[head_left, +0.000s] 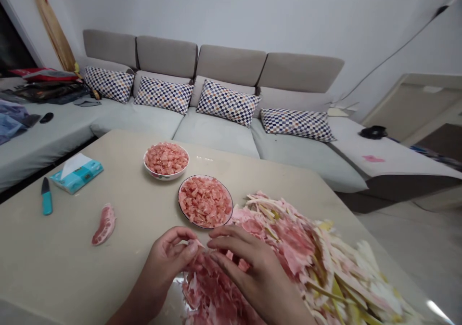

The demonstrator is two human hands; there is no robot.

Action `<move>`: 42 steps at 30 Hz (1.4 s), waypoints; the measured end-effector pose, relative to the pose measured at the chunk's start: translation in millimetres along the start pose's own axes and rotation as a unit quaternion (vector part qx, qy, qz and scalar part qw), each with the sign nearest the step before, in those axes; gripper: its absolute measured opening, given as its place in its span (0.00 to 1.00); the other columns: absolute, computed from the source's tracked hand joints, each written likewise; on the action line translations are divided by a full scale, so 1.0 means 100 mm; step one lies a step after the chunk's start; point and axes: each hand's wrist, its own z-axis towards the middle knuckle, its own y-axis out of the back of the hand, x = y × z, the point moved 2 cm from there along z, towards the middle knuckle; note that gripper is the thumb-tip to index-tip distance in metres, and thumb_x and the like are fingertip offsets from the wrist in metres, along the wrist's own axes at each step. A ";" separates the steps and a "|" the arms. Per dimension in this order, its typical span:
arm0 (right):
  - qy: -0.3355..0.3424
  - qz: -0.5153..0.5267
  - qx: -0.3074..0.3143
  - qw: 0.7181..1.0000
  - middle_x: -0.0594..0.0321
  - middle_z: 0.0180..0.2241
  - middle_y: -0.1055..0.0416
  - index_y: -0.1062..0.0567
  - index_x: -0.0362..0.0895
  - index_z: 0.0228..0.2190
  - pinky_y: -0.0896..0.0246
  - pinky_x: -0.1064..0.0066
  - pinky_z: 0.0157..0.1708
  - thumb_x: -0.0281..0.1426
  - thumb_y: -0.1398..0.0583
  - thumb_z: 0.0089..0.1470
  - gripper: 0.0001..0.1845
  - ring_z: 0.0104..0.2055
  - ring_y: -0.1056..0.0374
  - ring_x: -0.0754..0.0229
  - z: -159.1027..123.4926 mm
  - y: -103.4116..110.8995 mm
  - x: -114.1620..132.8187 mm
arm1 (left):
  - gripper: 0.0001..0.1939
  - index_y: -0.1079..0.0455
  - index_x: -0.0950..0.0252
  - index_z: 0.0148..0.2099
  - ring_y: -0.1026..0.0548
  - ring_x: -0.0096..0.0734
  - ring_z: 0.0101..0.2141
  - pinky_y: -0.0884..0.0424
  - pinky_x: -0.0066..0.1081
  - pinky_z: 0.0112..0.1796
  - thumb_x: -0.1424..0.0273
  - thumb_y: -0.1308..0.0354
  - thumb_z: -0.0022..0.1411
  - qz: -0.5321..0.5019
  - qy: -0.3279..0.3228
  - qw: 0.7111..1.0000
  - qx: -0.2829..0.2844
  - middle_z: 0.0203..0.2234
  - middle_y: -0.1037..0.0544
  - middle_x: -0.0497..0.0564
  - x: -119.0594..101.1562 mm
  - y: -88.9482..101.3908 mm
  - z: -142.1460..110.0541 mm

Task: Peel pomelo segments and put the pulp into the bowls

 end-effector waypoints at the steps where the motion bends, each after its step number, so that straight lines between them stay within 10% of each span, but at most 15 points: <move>1: 0.006 0.009 -0.012 1.000 0.58 0.40 0.24 0.22 0.47 0.36 0.31 0.70 0.39 0.27 0.40 0.57 0.07 0.41 0.27 0.58 0.01 -0.02 0.01 | 0.12 0.30 0.65 0.39 0.24 0.28 0.30 0.26 0.30 0.36 0.63 0.36 0.56 0.001 -0.001 1.000 -0.002 0.30 0.22 0.49 0.00 0.00 0.00; 13: 0.000 0.018 -0.012 1.000 0.62 0.28 0.29 0.27 0.44 0.29 0.38 0.74 0.28 0.24 0.45 0.57 0.08 0.28 0.33 0.63 0.02 -0.10 0.08 | 0.13 0.28 0.65 0.39 0.25 0.30 0.29 0.28 0.30 0.34 0.64 0.34 0.55 -0.017 -0.001 0.999 0.035 0.26 0.22 0.50 0.02 -0.01 -0.03; 42: -0.007 0.104 0.013 0.995 0.62 0.34 0.22 0.21 0.47 0.33 0.32 0.70 0.39 0.23 0.40 0.55 0.09 0.38 0.27 0.60 0.05 -0.05 0.05 | 0.07 0.28 0.64 0.37 0.26 0.24 0.28 0.28 0.27 0.33 0.69 0.34 0.56 -0.092 0.003 0.991 0.098 0.28 0.25 0.48 0.05 -0.02 -0.02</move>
